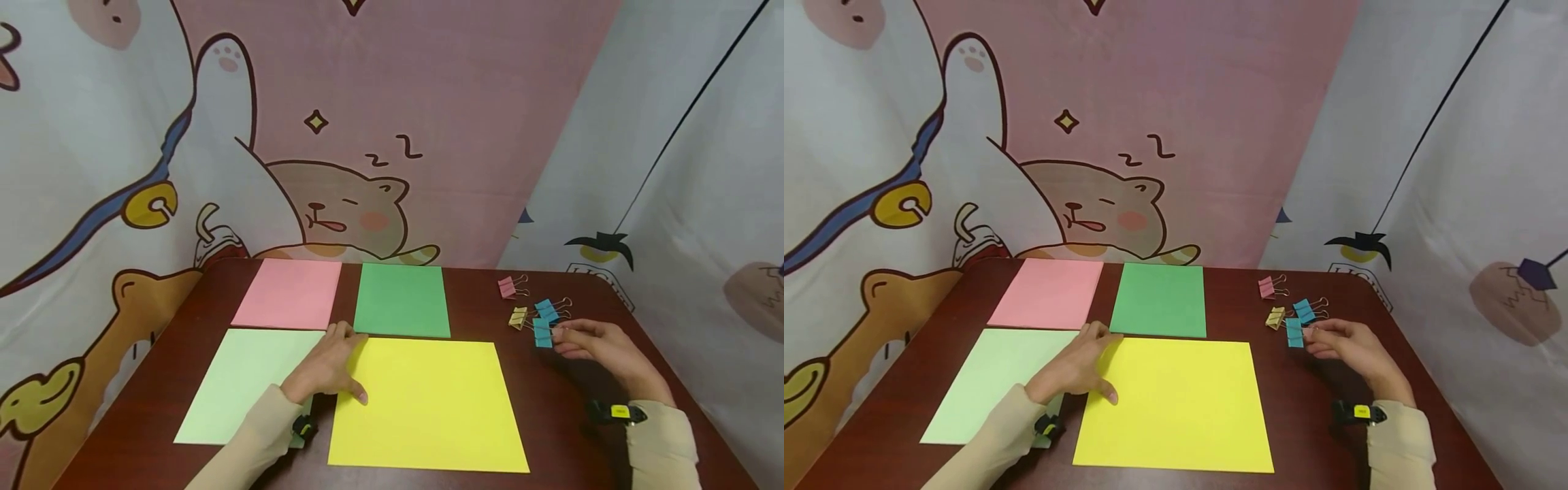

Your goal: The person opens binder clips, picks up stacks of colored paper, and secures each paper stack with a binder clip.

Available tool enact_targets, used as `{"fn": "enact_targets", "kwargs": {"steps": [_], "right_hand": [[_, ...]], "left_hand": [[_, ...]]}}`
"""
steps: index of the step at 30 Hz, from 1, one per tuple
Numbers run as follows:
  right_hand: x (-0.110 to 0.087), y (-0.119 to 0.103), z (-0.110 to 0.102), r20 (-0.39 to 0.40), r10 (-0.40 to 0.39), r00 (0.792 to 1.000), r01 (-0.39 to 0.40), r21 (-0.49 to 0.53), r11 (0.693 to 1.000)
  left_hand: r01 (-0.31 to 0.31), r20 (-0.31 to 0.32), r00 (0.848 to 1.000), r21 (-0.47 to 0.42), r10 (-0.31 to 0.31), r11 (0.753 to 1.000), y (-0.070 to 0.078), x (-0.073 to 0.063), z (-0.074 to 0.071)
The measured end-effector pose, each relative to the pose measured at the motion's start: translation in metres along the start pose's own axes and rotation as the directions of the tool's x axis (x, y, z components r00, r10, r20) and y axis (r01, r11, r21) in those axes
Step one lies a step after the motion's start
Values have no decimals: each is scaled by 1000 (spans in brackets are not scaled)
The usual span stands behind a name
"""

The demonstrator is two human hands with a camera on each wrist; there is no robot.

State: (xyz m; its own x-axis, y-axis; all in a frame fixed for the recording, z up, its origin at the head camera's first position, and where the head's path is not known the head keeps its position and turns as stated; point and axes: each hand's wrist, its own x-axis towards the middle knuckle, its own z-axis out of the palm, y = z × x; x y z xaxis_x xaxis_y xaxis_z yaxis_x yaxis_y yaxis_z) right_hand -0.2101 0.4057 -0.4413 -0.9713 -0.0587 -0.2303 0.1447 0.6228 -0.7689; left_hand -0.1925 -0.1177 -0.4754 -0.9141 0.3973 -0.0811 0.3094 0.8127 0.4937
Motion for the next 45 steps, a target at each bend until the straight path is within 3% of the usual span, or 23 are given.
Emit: {"fn": "enact_targets", "kwargs": {"steps": [12, 21, 29, 35, 41, 45], "right_hand": [[0, -5, 4, 0, 5, 1000, -5, -9, 1000], [0, -2, 5, 17, -15, 1000, 15, 27, 1000], [1, -3, 5, 6, -19, 1000, 19, 18, 1000], [2, -5, 8, -2, -16, 1000, 16, 12, 1000], [1, -7, 10, -19, -52, 998, 53, 31, 998], [1, -7, 11, -27, -64, 998, 66, 53, 996]], "left_hand": [[22, 33, 999, 1, -22, 1000, 0, 3, 0], [39, 26, 999, -156, -36, 987, -6, 4, 3], [142, 23, 990, -340, -142, 930, 6, 2, -2], [157, -29, 982, -407, -185, 900, 6, 0, 1], [197, 9, 976, -474, -219, 858, 7, -2, 3], [173, -20, 978, -486, -209, 857, 8, -5, 2]]}}
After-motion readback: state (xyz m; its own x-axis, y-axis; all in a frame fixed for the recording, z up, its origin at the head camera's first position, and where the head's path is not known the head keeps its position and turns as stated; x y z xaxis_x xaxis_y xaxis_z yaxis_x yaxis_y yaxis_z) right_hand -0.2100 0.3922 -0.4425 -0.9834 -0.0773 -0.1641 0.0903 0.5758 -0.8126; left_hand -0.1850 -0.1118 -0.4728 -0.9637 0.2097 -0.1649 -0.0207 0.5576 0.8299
